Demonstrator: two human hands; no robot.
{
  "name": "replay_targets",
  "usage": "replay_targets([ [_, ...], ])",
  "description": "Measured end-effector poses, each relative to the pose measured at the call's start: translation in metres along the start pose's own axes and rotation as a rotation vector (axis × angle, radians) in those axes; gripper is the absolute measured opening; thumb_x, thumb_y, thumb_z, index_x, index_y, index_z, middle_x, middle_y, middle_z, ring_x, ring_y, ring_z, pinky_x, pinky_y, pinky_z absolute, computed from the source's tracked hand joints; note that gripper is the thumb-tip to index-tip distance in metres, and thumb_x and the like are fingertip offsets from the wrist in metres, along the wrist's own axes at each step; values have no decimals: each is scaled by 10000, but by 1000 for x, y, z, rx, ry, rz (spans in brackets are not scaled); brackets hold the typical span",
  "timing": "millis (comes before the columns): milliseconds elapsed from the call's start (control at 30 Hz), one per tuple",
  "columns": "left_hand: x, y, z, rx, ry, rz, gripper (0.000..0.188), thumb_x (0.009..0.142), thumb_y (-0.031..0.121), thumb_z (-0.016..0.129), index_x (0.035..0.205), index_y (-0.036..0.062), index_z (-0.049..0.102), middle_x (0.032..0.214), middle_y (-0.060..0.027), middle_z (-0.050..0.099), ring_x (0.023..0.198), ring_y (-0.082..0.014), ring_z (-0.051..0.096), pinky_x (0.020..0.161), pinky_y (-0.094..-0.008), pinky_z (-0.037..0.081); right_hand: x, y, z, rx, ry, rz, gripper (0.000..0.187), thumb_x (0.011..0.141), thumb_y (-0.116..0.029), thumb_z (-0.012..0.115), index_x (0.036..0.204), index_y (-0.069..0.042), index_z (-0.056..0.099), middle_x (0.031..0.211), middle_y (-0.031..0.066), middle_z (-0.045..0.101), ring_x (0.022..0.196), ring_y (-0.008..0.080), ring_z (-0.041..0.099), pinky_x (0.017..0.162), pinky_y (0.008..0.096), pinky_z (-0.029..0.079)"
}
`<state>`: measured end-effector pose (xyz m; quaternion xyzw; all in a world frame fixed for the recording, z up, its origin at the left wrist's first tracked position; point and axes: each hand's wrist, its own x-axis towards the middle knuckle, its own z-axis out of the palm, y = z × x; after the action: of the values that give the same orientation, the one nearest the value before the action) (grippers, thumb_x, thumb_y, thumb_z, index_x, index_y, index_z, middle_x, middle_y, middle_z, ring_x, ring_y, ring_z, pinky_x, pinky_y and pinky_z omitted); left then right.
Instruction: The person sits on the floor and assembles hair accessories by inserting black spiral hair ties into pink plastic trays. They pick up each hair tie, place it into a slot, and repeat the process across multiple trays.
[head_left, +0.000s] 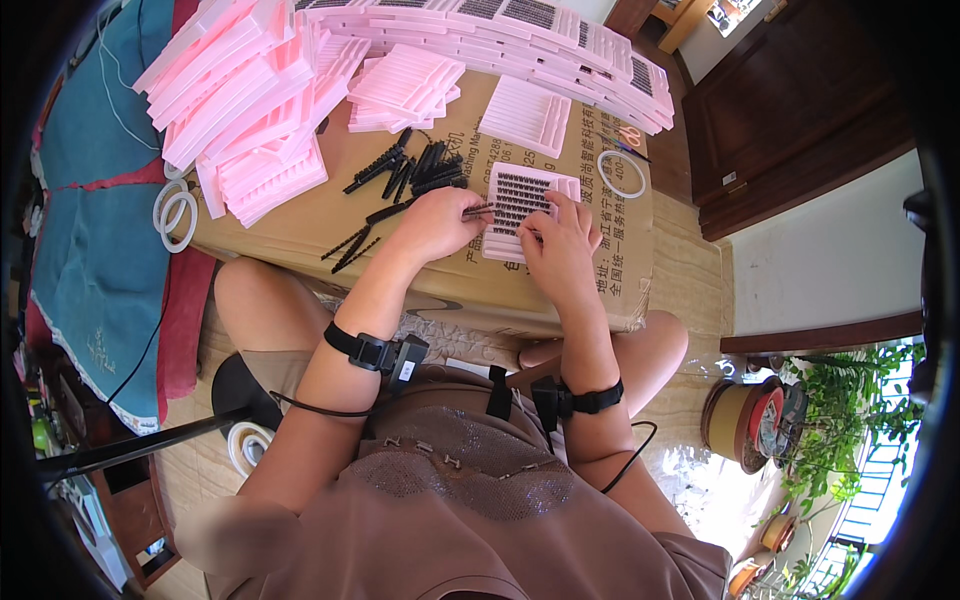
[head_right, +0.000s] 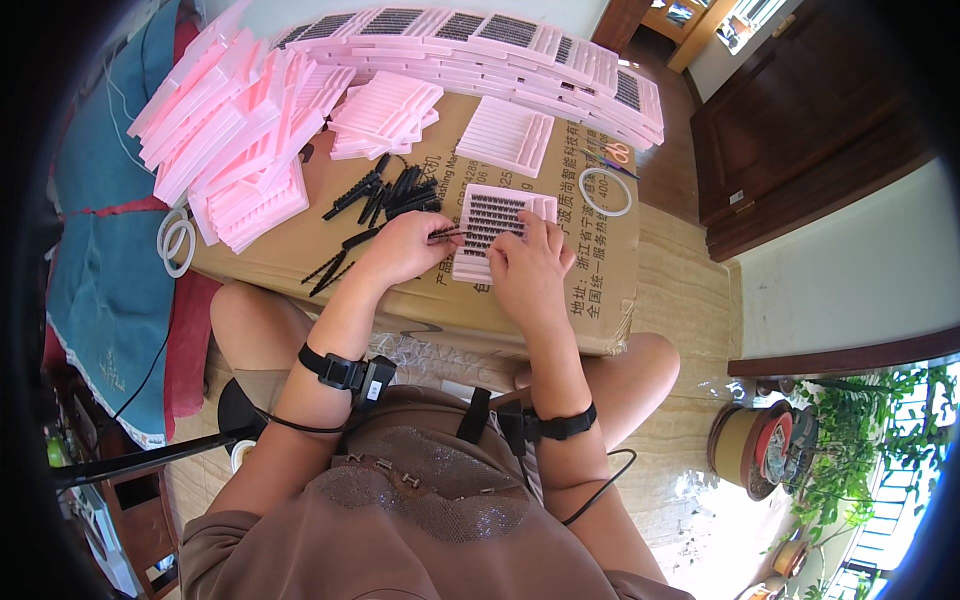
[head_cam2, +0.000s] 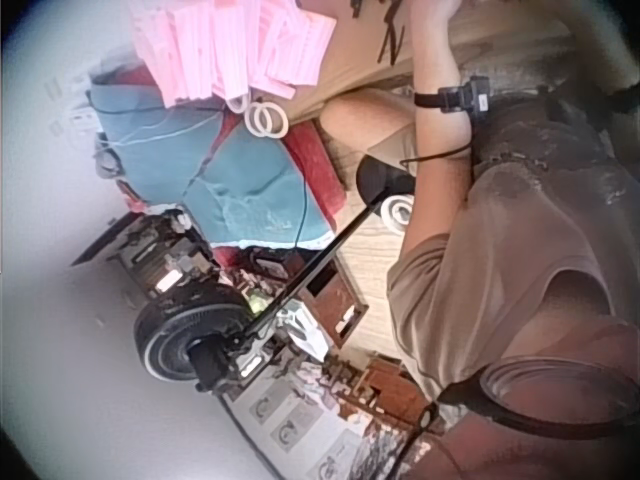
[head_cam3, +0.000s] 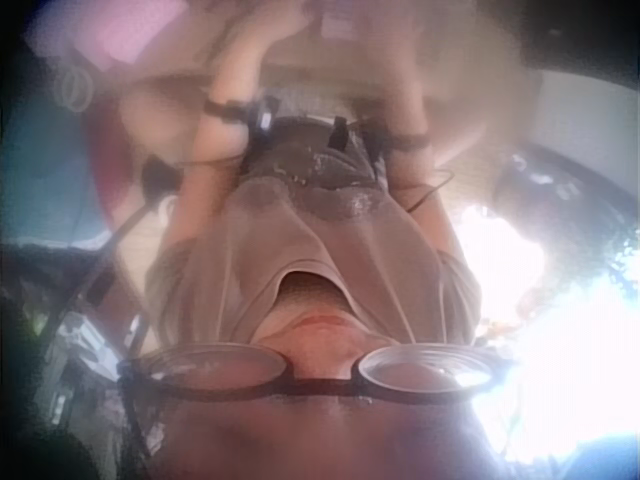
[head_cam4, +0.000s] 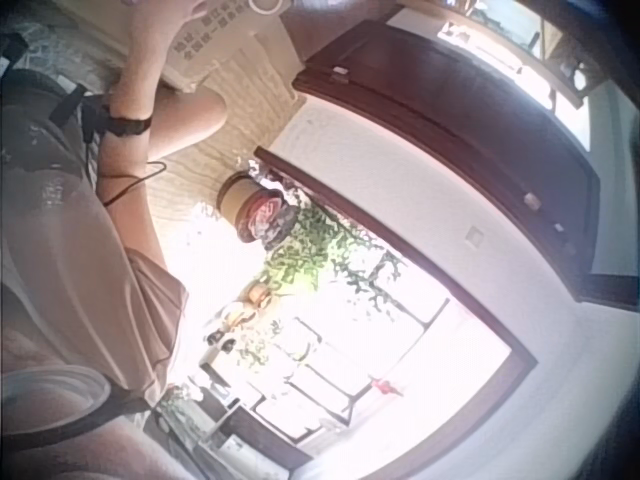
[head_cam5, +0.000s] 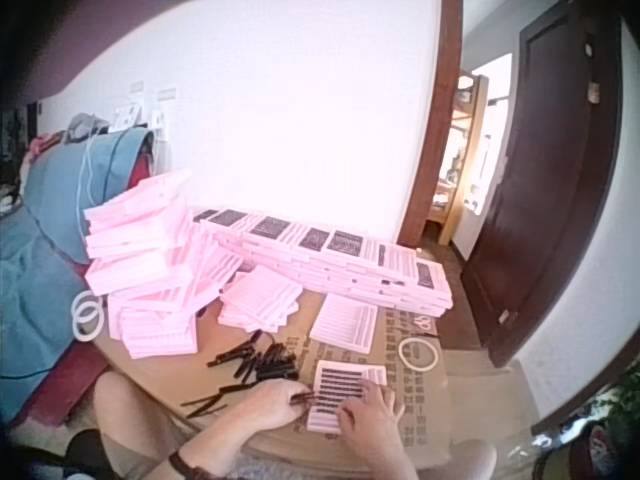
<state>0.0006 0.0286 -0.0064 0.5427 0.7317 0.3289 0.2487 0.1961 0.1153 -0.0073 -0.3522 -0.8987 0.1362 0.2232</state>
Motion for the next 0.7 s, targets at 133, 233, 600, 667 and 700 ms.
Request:
replay_targets([
  [133,0,1,-2,-43,-44,-25,218,840,206,775,997,55,773,942,-179,737,867,-321,713,778,-401,542,0,-1,0,2,8,-8,99,899,-231,685,928,-156,743,1434,111,532,1365,371,407,1108,579,256],
  [233,0,5,-2,27,-2,22,262,799,237,809,965,38,770,920,-197,728,859,-340,709,772,-409,542,1,-1,0,-14,3,-4,98,894,-228,689,922,-152,745,1432,112,534,1360,369,412,1098,575,262],
  [600,6,15,0,177,75,44,308,757,306,815,881,28,769,841,-229,699,813,-389,687,734,-460,534,-4,5,-17,-11,-18,37,161,836,-291,770,878,-136,787,1468,139,539,1385,374,396,1094,560,258],
  [667,5,15,0,173,92,48,315,754,310,813,881,26,770,827,-229,697,800,-390,687,727,-462,534,-5,12,-22,-3,-12,58,170,822,-296,782,869,-132,788,1476,144,535,1391,379,388,1098,564,251],
  [700,5,15,1,170,104,55,315,753,309,813,882,25,770,821,-229,696,795,-390,687,724,-462,535,-5,15,-23,8,-13,70,173,819,-297,785,870,-132,787,1481,143,533,1394,380,383,1102,564,243],
])
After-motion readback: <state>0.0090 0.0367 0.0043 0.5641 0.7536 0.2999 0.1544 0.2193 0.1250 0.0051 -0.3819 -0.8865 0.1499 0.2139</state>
